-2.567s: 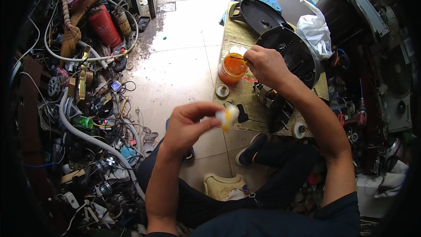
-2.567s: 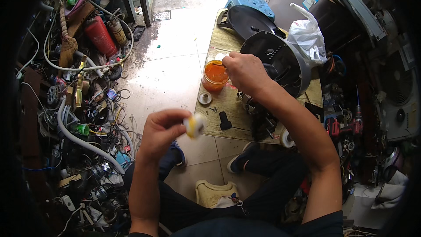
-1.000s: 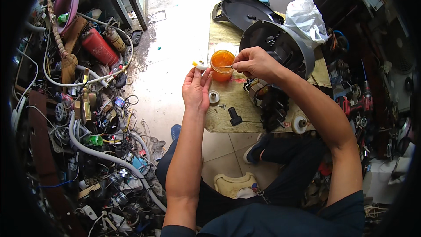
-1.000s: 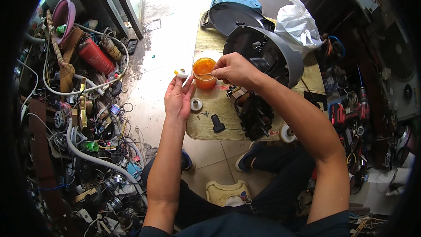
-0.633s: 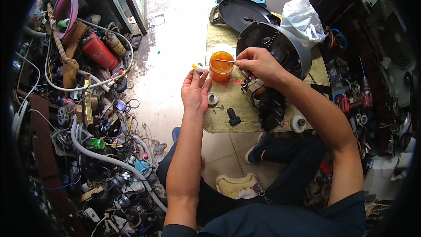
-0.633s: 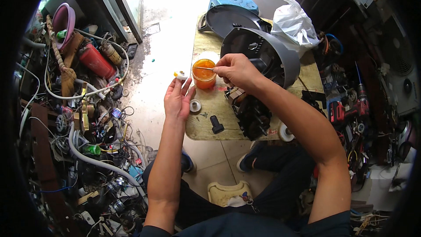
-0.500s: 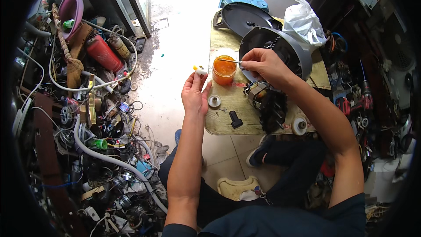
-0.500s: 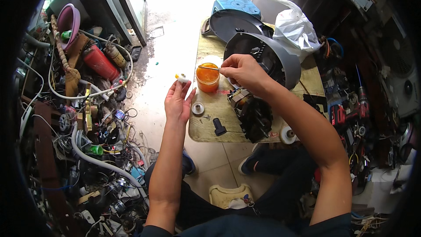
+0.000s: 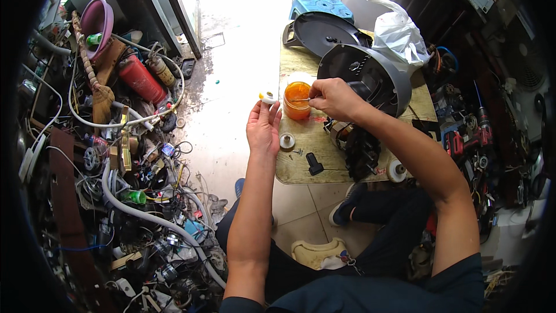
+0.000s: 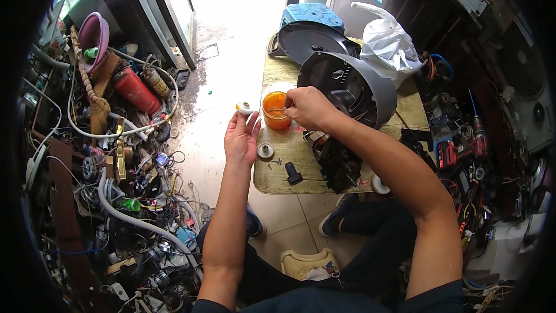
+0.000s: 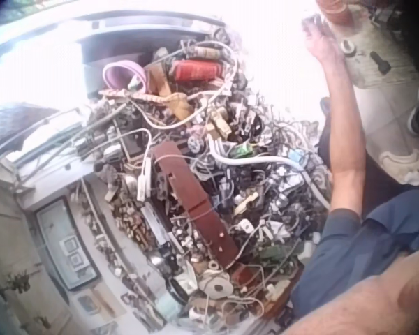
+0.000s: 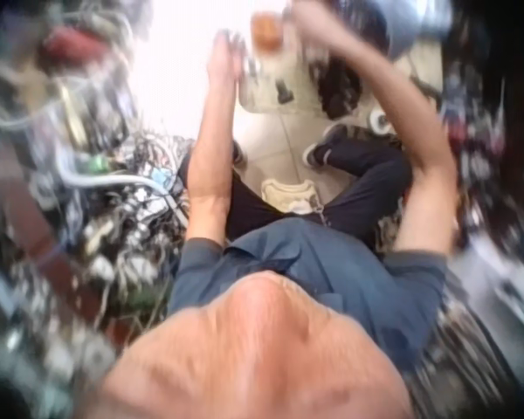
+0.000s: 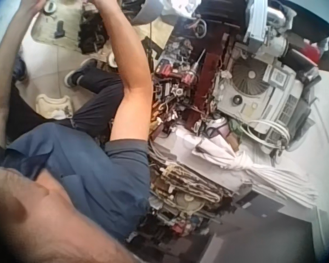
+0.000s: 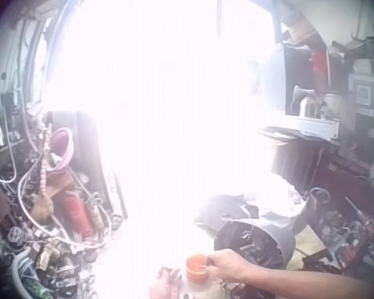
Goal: The person applies orange grease to a small white plastic gear using a screwdriver, then installs the gear onto a motor shaft and attaches a larger beige gear to the assembly.
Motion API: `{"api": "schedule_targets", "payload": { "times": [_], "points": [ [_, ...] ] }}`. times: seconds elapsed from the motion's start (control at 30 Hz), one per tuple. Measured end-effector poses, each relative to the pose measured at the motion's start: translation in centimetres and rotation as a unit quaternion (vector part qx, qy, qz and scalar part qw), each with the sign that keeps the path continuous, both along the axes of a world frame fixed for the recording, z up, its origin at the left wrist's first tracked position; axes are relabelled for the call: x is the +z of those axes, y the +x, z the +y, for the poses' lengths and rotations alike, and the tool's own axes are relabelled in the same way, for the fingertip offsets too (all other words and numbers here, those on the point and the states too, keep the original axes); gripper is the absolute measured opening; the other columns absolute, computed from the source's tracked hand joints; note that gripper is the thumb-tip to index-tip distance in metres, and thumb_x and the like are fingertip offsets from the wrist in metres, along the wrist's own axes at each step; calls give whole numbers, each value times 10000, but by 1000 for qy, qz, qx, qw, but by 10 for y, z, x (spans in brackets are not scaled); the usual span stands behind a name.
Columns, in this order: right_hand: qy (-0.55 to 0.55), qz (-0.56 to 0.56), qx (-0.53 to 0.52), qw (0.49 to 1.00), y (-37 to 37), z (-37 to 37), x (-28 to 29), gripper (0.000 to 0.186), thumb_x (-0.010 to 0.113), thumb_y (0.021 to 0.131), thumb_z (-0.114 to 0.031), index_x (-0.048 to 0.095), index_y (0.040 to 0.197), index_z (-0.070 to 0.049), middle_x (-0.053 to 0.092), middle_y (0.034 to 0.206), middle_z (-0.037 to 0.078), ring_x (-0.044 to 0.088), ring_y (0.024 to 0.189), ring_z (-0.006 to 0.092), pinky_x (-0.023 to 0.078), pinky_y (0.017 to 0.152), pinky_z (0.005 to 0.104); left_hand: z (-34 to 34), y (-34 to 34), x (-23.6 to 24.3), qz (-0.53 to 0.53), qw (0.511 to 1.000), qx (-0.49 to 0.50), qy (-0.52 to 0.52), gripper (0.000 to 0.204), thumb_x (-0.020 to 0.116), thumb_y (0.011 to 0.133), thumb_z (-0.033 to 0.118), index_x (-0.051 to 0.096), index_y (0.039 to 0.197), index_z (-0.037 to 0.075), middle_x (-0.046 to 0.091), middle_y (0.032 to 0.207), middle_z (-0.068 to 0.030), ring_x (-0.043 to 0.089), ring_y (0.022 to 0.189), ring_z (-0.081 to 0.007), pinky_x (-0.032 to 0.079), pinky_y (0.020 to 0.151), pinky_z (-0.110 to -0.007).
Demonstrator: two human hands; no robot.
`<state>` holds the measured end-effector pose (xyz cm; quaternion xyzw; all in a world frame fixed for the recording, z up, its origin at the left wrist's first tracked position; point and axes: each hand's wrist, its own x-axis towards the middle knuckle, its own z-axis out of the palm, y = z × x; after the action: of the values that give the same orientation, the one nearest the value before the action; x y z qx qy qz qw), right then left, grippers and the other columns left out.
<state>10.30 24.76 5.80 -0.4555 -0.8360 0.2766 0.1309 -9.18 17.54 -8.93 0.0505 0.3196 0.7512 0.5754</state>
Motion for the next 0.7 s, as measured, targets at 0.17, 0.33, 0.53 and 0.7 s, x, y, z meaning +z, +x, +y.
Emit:
{"api": "schedule_targets", "payload": {
  "times": [0.17,0.33,0.53,0.7],
  "points": [
    [-73,40,-24,996,-1,1,-9,218,799,967,-107,760,1089,70,793,921,143,734,777,173,595,711,333,4,7,-4,-17,1000,1,1,342,742,1085,205,611,1368,67,756,1283,-81,780,1111,-232,619,1000,-367],
    [-184,114,-74,973,5,1,-14,198,774,1008,-100,747,1120,61,751,899,80,660,703,115,543,624,290,4,10,1,-17,1000,-8,-9,354,738,1087,210,596,1378,65,753,1292,-94,779,1114,-238,626,995,-370],
    [-192,180,-104,959,16,-2,-5,176,753,1030,-97,736,1133,45,720,873,48,630,684,87,517,602,272,2,11,8,-14,1000,-13,-25,360,729,1093,212,586,1387,60,751,1298,-105,773,1127,-236,633,972,-391],
    [-100,182,-115,971,22,-19,29,220,777,1014,-150,764,1131,36,756,889,64,668,719,103,548,665,285,-6,-1,14,32,999,13,-19,292,738,1087,197,652,1318,41,770,1213,-102,775,1058,-218,649,917,-362]
  ]
}}
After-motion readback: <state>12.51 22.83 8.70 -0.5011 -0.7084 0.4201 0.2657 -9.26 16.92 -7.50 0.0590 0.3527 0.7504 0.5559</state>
